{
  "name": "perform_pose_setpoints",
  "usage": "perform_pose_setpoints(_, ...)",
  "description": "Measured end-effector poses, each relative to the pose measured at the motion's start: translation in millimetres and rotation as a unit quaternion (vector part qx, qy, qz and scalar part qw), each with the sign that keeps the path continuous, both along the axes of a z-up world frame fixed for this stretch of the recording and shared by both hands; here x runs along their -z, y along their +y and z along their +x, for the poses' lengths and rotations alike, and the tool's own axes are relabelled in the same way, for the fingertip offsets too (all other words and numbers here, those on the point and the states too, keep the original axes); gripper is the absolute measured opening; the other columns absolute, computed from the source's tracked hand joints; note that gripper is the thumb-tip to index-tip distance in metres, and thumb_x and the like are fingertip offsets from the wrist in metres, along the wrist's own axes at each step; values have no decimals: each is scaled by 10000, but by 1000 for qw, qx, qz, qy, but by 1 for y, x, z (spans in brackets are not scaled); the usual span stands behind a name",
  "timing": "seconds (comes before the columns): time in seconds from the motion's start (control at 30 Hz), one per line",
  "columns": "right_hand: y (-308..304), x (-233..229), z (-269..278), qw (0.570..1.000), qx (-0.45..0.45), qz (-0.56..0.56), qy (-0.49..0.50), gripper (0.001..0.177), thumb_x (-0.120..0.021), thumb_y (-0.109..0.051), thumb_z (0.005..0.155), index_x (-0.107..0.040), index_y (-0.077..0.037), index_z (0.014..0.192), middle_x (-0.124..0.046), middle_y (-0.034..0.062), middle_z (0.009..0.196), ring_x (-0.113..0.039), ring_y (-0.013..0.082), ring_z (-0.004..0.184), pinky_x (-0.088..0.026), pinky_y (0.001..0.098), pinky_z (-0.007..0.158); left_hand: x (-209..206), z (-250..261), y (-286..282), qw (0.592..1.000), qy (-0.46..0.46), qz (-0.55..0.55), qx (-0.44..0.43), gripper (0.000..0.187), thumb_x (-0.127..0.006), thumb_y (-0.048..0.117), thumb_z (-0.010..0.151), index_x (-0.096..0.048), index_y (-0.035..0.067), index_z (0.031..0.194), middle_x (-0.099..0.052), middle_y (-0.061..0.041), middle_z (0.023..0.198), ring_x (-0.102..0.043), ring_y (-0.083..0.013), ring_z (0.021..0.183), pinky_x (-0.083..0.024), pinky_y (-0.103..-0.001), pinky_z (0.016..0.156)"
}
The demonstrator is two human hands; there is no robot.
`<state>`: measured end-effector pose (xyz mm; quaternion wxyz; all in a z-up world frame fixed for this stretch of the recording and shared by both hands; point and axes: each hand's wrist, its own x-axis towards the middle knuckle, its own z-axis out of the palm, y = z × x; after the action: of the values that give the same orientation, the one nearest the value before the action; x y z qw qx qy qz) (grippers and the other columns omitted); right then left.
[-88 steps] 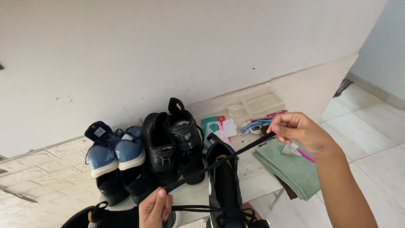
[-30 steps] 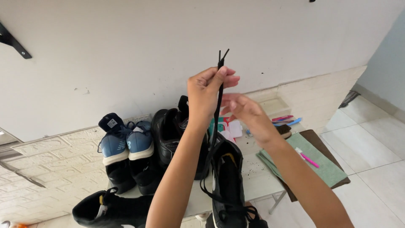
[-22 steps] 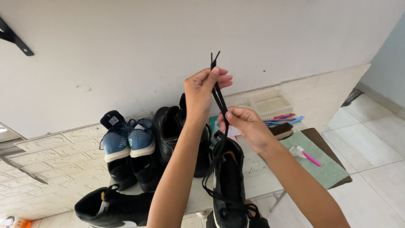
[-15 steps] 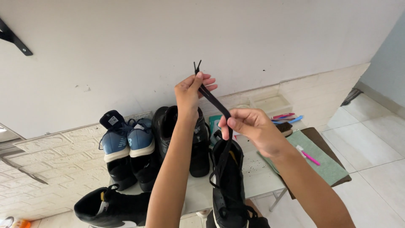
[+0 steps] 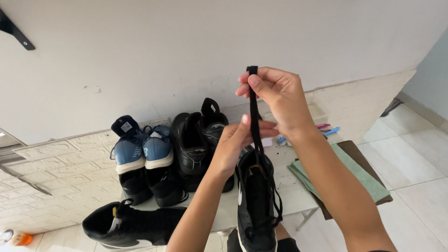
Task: The person cleans the sole of a shoe using a cloth and then proceeds to lace up a black sneaker.
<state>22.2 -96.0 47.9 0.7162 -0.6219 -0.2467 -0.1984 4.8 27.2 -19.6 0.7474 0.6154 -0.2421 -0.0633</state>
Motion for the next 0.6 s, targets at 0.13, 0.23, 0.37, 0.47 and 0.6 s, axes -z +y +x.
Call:
perform_pose_setpoints(0.13, 2, 0, 10, 1000, 17, -10, -6, 134, -632, -119, 945, -697, -4, 968, -708, 94, 752, -669, 108, 706, -538, 186, 702, -17, -10, -3, 992, -91, -17, -80, 287, -547, 260, 995, -746, 56, 1018, -767, -90, 902, -701, -105, 882, -491, -169, 743)
perform_pose_setpoints(0.23, -4, 2, 23, 999, 35, 0, -15, 125, -625, -118, 962, -696, -17, 977, -703, 78, 747, -674, 101, 694, -553, 187, 695, -17, -22, -3, 992, -93, -15, -80, 259, -576, 249, 984, -745, 64, 921, -756, -97, 818, -693, -109, 794, -520, -197, 745)
perform_pose_setpoints(0.37, -15, 6, 38, 997, 68, 24, 26, 107, -625, -128, 958, -706, -59, 971, -710, 65, 760, -671, 95, 675, -536, 148, 649, -4, -37, 2, 998, -13, -52, -21, 286, -535, 182, 983, -693, 9, 820, -748, -169, 798, -650, -112, 705, -500, -195, 664)
perform_pose_setpoints(0.47, -25, 17, 59, 994, 81, 49, 58, 104, -618, -140, 960, -704, -83, 976, -719, 56, 779, -665, 88, 664, -523, 147, 630, 13, -46, 5, 998, 3, -62, 3, 277, -556, 158, 974, -692, -11, 801, -748, -190, 796, -673, -123, 703, -515, -205, 636)
perform_pose_setpoints(0.6, -29, 35, 69, 992, 91, -19, 87, 110, -622, -163, 946, -710, -104, 975, -733, 34, 811, -663, 48, 667, -458, 113, 591, 5, -49, 5, 997, -2, -80, -25, 271, -579, 160, 954, -703, -26, 801, -751, -191, 789, -688, -125, 663, -527, -199, 617)
